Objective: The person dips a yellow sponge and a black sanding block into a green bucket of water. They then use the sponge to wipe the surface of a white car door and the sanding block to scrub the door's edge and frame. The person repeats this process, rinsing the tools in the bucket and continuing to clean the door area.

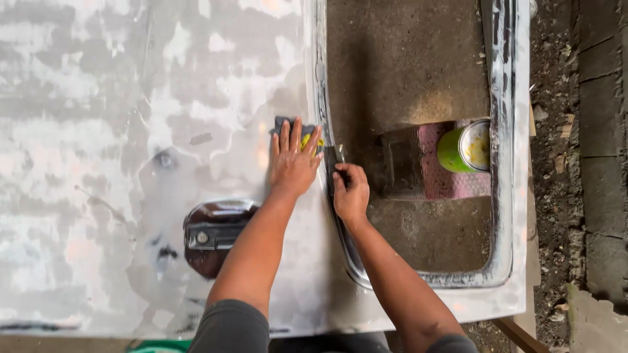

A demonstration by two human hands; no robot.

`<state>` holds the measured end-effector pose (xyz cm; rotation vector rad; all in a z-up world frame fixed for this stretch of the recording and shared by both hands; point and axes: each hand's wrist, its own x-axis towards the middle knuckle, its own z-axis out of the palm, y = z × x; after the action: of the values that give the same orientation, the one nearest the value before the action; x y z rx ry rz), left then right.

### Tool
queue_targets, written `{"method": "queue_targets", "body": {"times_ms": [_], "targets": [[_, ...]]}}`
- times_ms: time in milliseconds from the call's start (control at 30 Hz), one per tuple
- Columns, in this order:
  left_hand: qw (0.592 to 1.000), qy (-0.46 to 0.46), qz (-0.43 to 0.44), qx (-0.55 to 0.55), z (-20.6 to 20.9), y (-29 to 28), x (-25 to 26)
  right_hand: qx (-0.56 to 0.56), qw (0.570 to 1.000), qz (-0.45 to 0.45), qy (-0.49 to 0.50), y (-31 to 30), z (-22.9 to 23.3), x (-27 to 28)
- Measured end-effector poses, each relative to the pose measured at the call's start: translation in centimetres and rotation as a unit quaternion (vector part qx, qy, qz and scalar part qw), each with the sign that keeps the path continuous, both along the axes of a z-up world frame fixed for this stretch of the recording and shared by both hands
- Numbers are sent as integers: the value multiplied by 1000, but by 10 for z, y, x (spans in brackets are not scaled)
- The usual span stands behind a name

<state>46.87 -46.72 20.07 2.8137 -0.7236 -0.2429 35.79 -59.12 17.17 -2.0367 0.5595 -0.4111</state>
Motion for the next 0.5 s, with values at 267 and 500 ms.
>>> {"method": "queue_targets", "body": {"times_ms": [267,500], "targets": [[1000,22,-2,21,16,-45,146,-168,984,12,-55,15,-8,46],[995,-80,-66,11,-11,-50,124,-137,990,7,-34,17,-7,48]]}}
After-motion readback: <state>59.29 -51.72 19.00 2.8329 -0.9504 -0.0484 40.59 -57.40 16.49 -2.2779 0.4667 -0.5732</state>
